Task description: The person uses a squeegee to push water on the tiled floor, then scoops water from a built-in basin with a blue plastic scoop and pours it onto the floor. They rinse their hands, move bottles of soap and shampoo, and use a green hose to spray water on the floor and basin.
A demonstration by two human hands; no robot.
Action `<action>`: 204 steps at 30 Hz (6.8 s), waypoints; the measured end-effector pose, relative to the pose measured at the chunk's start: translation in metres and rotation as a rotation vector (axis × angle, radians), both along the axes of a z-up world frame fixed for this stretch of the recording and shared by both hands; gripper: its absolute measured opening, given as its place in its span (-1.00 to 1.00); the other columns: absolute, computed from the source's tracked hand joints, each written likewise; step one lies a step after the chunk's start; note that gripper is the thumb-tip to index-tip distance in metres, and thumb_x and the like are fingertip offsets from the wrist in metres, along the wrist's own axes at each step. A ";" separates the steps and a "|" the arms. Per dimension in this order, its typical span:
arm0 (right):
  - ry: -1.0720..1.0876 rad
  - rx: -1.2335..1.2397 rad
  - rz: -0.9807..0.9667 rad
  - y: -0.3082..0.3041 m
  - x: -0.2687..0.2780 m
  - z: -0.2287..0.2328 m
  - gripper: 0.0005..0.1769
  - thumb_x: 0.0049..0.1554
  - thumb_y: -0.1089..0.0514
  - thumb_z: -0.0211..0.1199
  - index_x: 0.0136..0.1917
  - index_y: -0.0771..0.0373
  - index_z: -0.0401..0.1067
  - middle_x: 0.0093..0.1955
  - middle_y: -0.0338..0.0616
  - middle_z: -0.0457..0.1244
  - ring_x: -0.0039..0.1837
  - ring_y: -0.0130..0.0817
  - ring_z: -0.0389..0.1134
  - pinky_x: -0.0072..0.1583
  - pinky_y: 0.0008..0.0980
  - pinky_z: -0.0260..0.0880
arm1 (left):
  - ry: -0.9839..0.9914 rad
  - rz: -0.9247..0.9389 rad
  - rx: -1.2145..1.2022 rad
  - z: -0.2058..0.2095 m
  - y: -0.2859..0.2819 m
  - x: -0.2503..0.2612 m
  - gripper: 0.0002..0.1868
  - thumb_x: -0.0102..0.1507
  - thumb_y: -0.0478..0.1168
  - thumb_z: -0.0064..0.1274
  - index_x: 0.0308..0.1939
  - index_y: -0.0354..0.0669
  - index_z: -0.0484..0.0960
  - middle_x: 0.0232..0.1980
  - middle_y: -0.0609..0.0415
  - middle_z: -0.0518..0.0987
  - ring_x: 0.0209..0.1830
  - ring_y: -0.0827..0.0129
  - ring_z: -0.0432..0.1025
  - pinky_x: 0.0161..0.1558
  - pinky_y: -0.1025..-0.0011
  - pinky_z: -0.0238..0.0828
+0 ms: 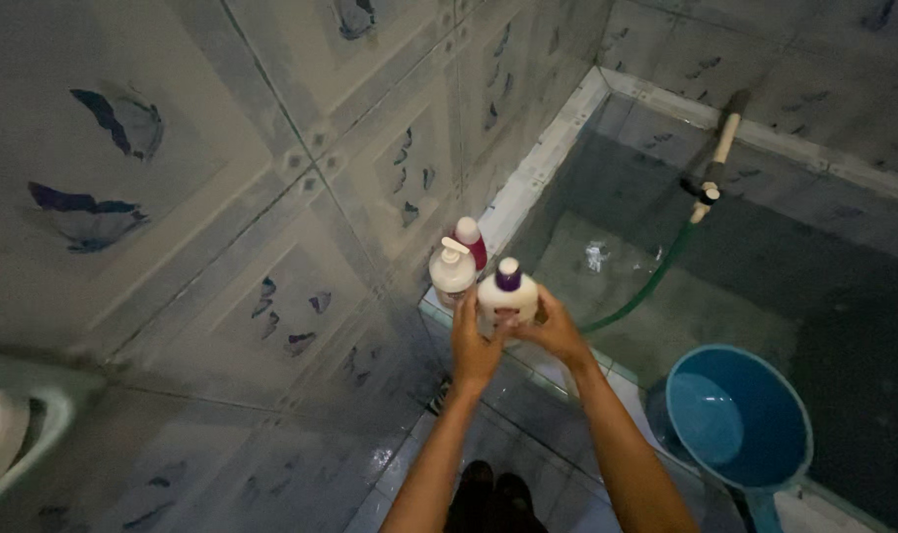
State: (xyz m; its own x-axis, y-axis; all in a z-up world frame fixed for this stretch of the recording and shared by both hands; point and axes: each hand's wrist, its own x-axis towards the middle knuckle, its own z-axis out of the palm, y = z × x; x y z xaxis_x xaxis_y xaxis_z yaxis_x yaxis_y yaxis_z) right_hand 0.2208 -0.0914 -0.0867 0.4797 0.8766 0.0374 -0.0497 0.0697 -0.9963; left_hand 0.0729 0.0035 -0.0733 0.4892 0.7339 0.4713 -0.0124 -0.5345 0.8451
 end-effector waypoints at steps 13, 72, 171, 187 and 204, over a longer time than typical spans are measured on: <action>-0.314 -0.111 0.080 0.028 -0.004 -0.016 -0.27 -0.09 0.40 0.25 0.38 0.20 0.36 0.35 -0.05 0.33 0.47 -0.18 0.31 0.47 -0.21 0.30 | 0.078 -0.104 -0.193 -0.028 0.028 -0.036 -0.22 0.01 -0.21 0.52 0.21 -0.22 0.40 0.15 -0.12 0.59 0.20 0.11 0.51 0.17 0.18 0.46; -0.745 -1.348 -1.246 -0.231 -0.024 0.100 0.16 -0.18 -0.26 0.52 0.45 0.44 0.14 0.43 0.40 0.04 0.44 0.33 0.04 0.35 0.42 -0.13 | 0.405 -0.879 -0.566 -0.015 -0.162 0.118 -0.47 0.24 -0.01 0.22 0.15 -0.28 0.53 -0.11 -0.02 0.65 -0.41 0.40 0.52 -0.39 0.39 0.50; 1.113 -0.375 -0.958 -0.166 0.209 -0.206 -0.36 0.17 -0.22 0.35 0.01 0.43 0.24 -0.10 0.07 0.21 -0.13 -0.01 0.42 -0.07 -0.23 0.57 | 0.677 -0.324 -0.994 -0.242 -0.137 0.286 -0.52 0.42 0.04 -0.23 -0.13 -0.35 0.58 -0.26 -0.16 0.59 -0.27 0.06 0.48 -0.13 0.10 0.42; 0.941 0.165 -0.706 -0.186 0.206 -0.226 -0.66 0.00 -0.25 0.22 0.07 -0.35 0.50 -0.29 -0.25 0.27 -0.33 -0.42 0.19 -0.25 -0.49 0.29 | 0.375 0.175 -0.994 -0.245 -0.134 0.306 -0.44 0.46 0.11 -0.29 -0.14 -0.38 0.55 -0.30 -0.18 0.55 -0.31 0.04 0.44 -0.15 0.06 0.39; 1.094 -0.286 -0.498 -0.182 0.222 -0.187 -0.54 0.23 -0.21 0.15 -0.22 0.21 0.37 -0.27 -0.07 0.34 -0.47 -0.44 0.16 -0.49 -0.49 0.08 | 0.174 0.238 -0.540 -0.157 -0.025 0.273 -0.45 0.46 0.16 -0.32 -0.08 -0.28 0.53 -0.32 0.01 0.49 -0.36 0.16 0.42 -0.30 0.13 0.34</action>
State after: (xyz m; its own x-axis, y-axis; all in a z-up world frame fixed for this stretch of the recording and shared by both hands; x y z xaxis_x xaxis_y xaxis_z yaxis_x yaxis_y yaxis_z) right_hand 0.4425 -0.2730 -0.2737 0.4221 0.5001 -0.7561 -0.8965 0.1064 -0.4301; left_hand 0.3459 -0.0215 -0.2302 0.3194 0.9451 -0.0696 0.2174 -0.0016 0.9761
